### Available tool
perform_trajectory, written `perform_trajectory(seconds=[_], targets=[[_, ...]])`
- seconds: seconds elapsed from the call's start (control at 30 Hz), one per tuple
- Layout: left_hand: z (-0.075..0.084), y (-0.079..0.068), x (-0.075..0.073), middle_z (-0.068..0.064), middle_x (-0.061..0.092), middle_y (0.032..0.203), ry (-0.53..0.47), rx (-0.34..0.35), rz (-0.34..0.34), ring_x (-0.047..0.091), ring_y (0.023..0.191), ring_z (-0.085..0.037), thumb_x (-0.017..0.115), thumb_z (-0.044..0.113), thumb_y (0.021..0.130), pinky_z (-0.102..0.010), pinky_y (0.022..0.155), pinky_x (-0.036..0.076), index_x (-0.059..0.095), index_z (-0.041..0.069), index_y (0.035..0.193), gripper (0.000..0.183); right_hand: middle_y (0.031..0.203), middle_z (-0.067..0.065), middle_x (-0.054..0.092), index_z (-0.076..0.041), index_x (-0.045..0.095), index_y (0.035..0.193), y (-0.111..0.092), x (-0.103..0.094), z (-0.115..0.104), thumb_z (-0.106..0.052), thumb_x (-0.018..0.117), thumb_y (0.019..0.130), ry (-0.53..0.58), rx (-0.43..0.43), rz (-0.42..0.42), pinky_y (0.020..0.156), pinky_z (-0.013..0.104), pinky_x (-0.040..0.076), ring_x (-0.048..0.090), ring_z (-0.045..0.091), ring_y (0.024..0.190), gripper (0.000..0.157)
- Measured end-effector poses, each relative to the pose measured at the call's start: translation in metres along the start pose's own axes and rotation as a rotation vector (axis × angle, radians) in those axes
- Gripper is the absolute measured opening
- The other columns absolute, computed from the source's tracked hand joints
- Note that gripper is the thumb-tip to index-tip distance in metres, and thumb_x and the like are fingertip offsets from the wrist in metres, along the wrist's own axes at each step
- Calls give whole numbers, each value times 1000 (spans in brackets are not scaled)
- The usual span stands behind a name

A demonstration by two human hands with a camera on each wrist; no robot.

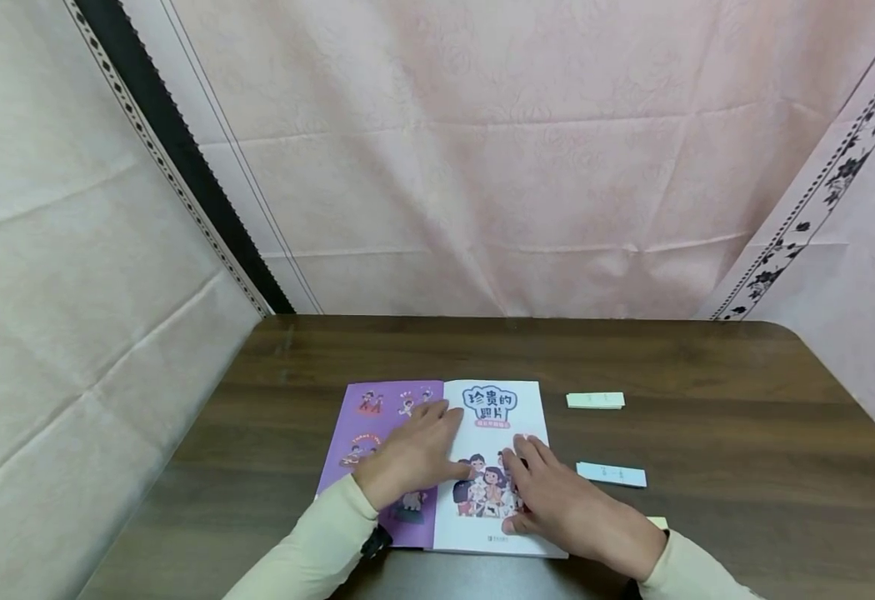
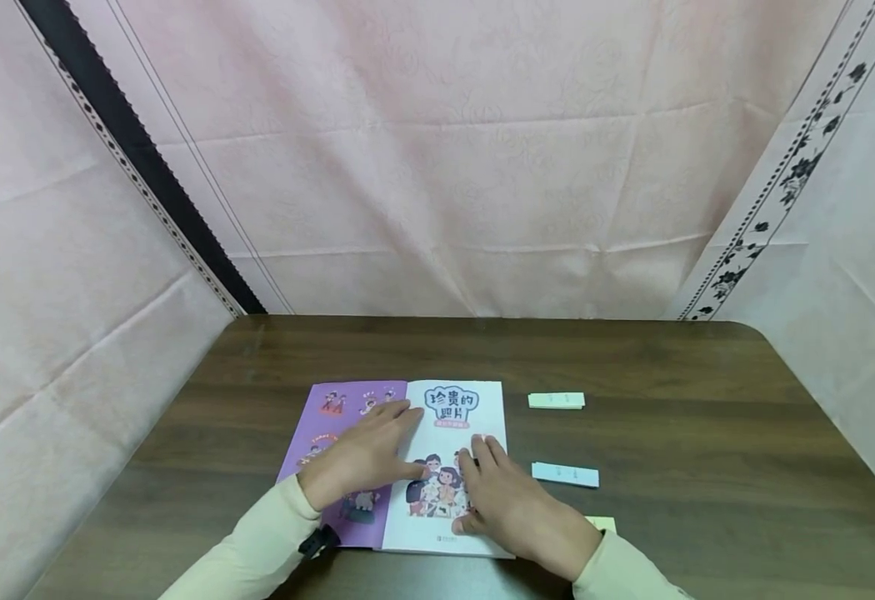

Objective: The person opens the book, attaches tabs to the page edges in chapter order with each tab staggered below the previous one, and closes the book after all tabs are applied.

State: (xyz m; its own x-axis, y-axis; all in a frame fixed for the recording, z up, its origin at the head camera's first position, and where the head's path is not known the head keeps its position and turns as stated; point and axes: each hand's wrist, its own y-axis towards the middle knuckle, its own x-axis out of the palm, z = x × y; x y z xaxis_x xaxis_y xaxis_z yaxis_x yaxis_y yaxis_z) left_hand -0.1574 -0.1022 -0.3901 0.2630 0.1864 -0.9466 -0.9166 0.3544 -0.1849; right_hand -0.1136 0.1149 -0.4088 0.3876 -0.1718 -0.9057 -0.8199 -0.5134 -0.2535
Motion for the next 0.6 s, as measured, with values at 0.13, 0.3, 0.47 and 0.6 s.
perform_trajectory(seconds=[0.13, 0.3, 0.47, 0.6], targets=[[3, 1, 2, -21, 43, 163, -15, 14, -2, 37, 151, -44, 86, 44, 88, -59, 118, 38, 50, 8, 156, 85, 169, 23, 29, -1, 44, 158, -2, -1, 1, -48, 76, 93, 27, 1, 0, 115, 66, 38, 25, 46, 157, 86], [6, 1, 4, -21, 41, 163, -22, 15, -2, 36, 151, -44, 87, 43, 86, -58, 117, 41, 51, 9, 156, 85, 165, 26, 35, 2, 48, 154, -6, -4, 5, -41, 79, 94, 87, -28, 55, 117, 64, 37, 31, 46, 154, 80], [6, 2, 6, -20, 40, 163, -35, 21, 1, 36, 151, -45, 88, 42, 86, -59, 113, 45, 52, 10, 156, 85, 159, 31, 40, 4, 51, 151, 7, -20, 19, -28, 82, 94, 136, 24, 167, 117, 62, 38, 37, 48, 149, 72], [4, 2, 6, -21, 41, 162, -32, 12, 0, 36, 150, -45, 88, 41, 87, -58, 113, 45, 52, 10, 156, 83, 156, 30, 43, 6, 48, 152, 32, -35, 36, -29, 83, 93, 100, 73, 197, 116, 60, 41, 40, 47, 146, 77]])
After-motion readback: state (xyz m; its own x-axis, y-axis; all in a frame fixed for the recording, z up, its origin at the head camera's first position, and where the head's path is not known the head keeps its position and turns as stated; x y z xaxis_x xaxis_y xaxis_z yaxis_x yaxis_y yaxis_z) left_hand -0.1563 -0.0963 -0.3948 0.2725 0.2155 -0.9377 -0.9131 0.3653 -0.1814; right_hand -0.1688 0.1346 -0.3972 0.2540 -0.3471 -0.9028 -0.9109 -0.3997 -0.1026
